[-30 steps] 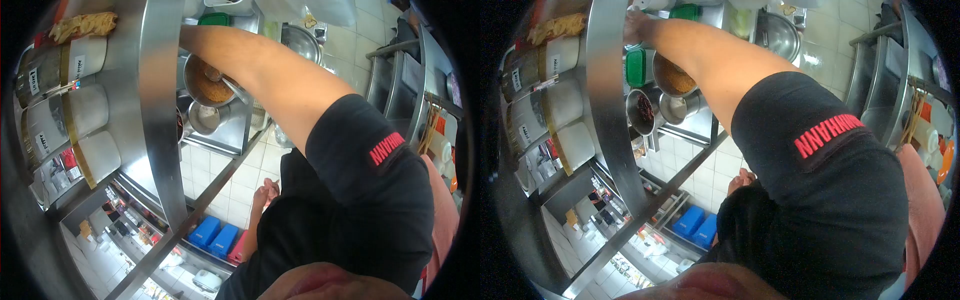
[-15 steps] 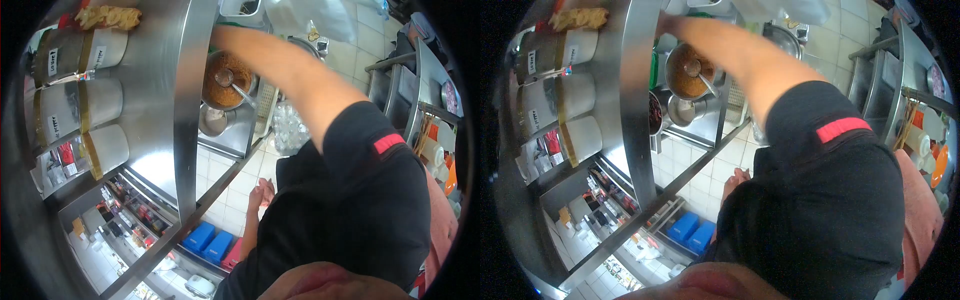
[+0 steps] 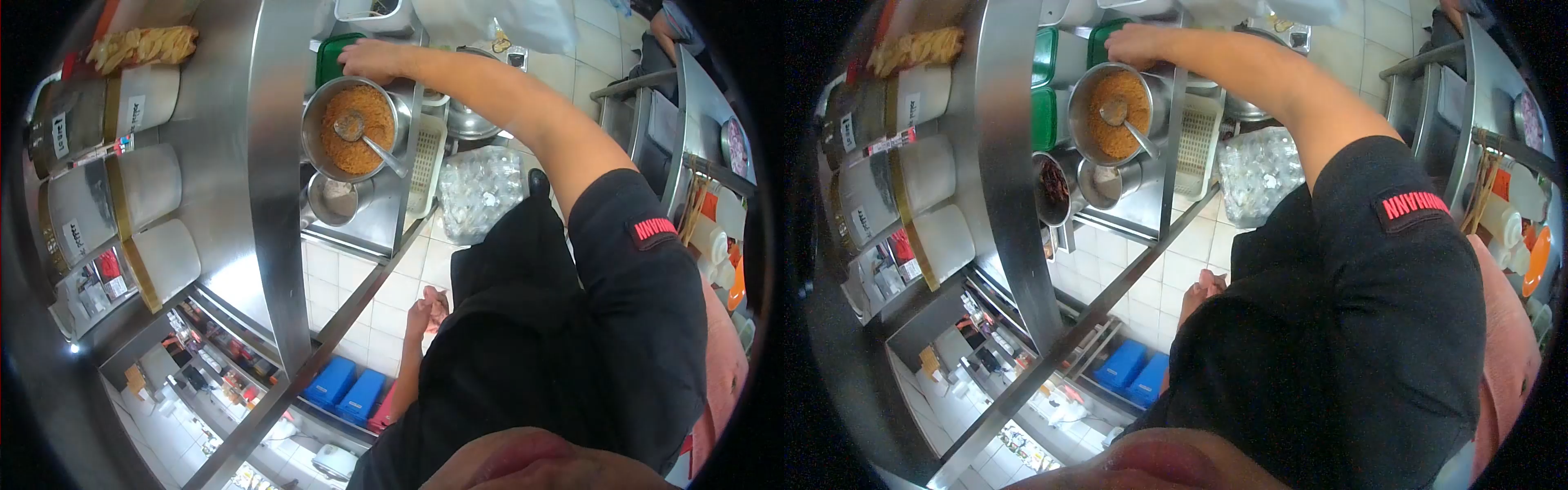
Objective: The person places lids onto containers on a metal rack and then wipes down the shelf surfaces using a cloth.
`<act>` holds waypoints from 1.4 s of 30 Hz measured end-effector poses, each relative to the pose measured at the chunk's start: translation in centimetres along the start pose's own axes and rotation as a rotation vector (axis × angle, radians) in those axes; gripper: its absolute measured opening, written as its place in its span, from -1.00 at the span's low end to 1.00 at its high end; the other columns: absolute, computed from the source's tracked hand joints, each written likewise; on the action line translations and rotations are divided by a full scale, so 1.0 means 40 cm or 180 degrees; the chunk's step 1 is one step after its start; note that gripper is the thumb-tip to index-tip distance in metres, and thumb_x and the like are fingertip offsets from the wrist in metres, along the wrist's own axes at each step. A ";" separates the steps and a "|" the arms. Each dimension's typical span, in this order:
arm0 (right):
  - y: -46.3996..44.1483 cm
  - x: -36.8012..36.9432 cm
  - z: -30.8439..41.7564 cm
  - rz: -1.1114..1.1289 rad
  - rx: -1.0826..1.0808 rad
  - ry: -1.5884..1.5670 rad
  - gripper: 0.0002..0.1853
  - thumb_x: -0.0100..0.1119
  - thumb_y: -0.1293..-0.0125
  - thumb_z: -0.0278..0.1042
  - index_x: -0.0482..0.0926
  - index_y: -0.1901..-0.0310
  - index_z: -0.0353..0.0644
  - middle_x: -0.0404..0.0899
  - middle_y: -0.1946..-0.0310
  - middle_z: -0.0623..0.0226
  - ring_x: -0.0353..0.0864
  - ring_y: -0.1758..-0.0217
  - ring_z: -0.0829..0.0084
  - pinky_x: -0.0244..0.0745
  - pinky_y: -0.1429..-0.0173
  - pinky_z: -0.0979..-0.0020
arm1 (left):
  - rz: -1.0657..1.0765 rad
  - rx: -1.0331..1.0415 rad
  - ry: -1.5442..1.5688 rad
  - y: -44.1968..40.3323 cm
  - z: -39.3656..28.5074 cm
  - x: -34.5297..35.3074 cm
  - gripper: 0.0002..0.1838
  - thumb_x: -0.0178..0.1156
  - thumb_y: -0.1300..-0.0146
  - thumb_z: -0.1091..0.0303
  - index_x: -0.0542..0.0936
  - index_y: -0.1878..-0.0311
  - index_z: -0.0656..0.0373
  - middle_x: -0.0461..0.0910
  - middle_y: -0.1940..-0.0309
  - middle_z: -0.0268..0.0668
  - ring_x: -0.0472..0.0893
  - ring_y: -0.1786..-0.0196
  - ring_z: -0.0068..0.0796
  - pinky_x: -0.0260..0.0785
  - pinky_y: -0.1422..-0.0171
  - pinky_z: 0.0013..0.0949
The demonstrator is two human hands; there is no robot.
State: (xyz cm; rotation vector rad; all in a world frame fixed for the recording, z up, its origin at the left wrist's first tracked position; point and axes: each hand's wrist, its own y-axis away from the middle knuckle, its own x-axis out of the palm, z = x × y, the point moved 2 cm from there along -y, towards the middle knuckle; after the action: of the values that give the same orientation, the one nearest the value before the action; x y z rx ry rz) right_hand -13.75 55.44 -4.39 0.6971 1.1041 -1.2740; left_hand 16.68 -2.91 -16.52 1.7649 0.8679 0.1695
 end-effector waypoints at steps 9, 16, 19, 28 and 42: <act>-0.037 -0.041 -0.014 -0.0648 -0.0508 -0.0280 -0.80 0.26 -0.04 -0.30 0.53 0.32 -0.18 0.56 0.31 0.20 0.58 0.13 0.10 0.47 0.09 0.11 | 0.0058 -0.0012 -0.0170 0.005 -0.018 -0.005 -0.70 0.09 -0.23 0.29 0.59 0.14 0.35 0.65 0.25 -0.09 0.63 0.16 -0.29 0.45 0.07 -0.28; -0.065 -0.114 0.000 -0.0763 -0.0271 -0.0746 -0.83 0.15 0.02 -0.45 0.54 0.31 -0.17 0.60 0.30 0.14 0.60 0.15 0.05 0.46 0.14 0.07 | 0.0022 -0.0050 -0.0244 0.021 -0.020 -0.021 -0.71 0.10 -0.22 0.30 0.59 0.14 0.35 0.65 0.25 -0.09 0.63 0.16 -0.29 0.45 0.07 -0.27; -0.074 -0.117 0.019 -0.1004 -0.0324 -0.0726 -0.80 0.16 0.03 -0.45 0.58 0.28 -0.15 0.62 0.27 0.15 0.61 0.15 0.07 0.47 0.14 0.09 | 0.0014 -0.0043 -0.0233 0.020 -0.023 -0.021 -0.71 0.10 -0.22 0.31 0.59 0.14 0.35 0.65 0.26 -0.09 0.63 0.16 -0.29 0.45 0.07 -0.27; -0.130 -0.130 0.009 -0.0725 0.0024 -0.1590 -0.77 0.19 0.01 -0.42 0.68 0.27 -0.21 0.69 0.35 0.19 0.67 0.24 0.21 0.51 0.14 0.22 | 0.0042 -0.0019 -0.0175 0.007 -0.032 -0.002 -0.72 0.11 -0.21 0.32 0.59 0.15 0.35 0.65 0.26 -0.09 0.63 0.16 -0.29 0.44 0.07 -0.27; -0.061 -0.236 -0.036 -0.1581 0.0601 -0.0569 -0.79 0.16 0.02 -0.40 0.66 0.33 -0.24 0.64 0.32 -0.02 0.65 0.17 0.01 0.55 0.08 0.12 | 0.0049 -0.0051 -0.0071 -0.009 -0.033 -0.003 -0.74 0.13 -0.20 0.33 0.60 0.16 0.33 0.65 0.27 -0.09 0.63 0.17 -0.29 0.44 0.07 -0.27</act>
State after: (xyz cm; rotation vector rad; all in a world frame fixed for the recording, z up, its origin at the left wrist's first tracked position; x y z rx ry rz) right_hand -15.84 59.89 4.18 0.4450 1.0516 -1.8454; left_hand 15.75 -1.91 -16.29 1.7558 0.8347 0.1662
